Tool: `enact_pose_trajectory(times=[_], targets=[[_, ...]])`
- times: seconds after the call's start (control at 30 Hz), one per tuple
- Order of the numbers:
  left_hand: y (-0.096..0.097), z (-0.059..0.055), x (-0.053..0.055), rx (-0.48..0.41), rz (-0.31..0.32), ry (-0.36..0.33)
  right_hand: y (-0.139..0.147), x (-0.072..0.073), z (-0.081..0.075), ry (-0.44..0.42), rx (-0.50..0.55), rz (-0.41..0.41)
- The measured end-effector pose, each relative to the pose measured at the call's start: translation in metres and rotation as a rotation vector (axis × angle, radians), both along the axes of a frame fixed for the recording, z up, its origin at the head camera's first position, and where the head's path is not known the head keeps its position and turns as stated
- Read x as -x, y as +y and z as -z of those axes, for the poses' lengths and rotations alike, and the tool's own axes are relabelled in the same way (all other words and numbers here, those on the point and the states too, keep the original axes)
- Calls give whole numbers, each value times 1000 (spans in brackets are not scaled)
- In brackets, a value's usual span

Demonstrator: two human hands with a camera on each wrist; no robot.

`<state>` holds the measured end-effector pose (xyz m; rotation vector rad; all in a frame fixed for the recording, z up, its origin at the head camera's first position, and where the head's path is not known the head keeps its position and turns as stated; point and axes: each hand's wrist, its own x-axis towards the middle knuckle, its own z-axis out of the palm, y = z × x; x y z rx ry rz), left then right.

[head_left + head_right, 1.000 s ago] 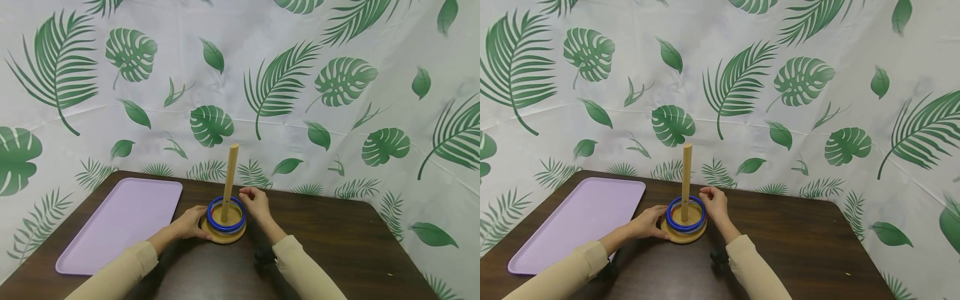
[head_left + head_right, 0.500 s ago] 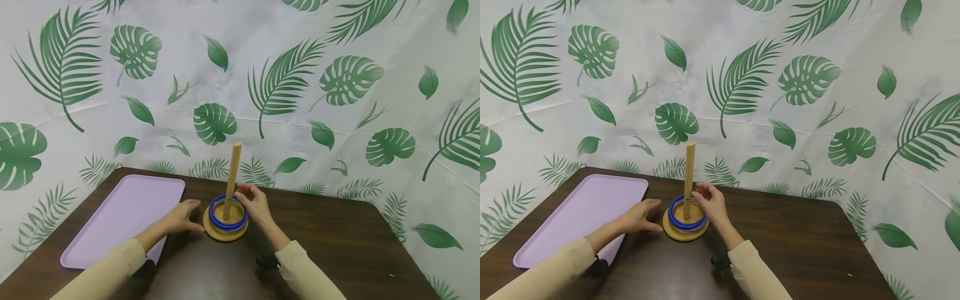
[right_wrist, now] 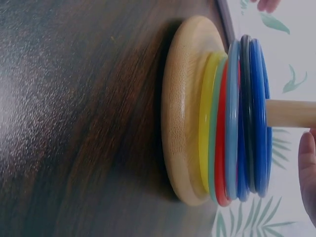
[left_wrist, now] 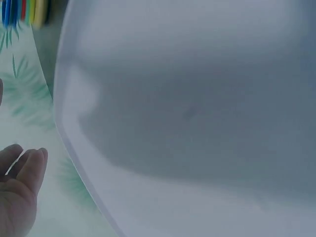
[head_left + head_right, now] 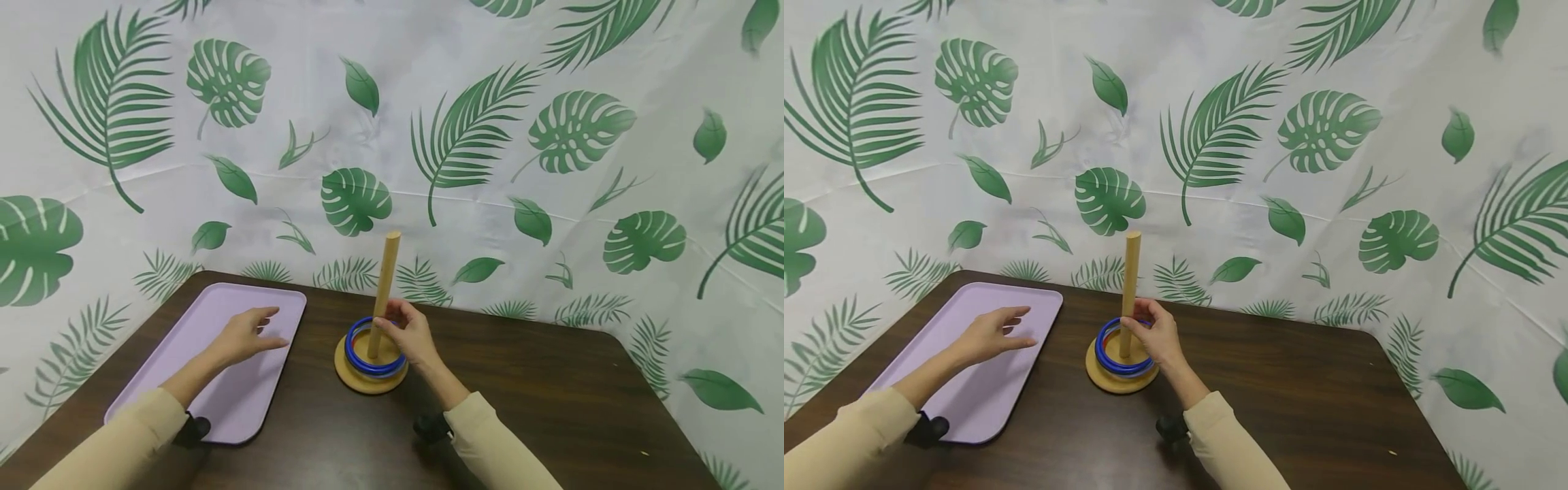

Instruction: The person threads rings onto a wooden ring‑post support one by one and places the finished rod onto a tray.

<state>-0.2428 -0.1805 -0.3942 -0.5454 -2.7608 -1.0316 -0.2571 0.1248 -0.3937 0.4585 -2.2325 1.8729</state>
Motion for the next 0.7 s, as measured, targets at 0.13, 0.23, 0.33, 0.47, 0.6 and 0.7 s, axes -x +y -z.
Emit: enact_pose_trajectory(times=[0.13,0.23,0.33,0.47,0.6,0.7], targets=[[-26,0,0,22,-83,41,-3,0,0,12,13,-5],[-44,-1,-2,51,-135,28,-4,0,0,16,4,-5],[-62,-2,-4,97,-187,-4,-5,1,-1,23,-1,-5],[-85,-2,-8,148,-255,-40,-5,1,-1,52,-15,-2],[-105,3,-13,169,-289,-61,-4,1,0,70,-31,1],[-115,8,-15,182,-298,-69,-5,-1,-1,60,-23,6]])
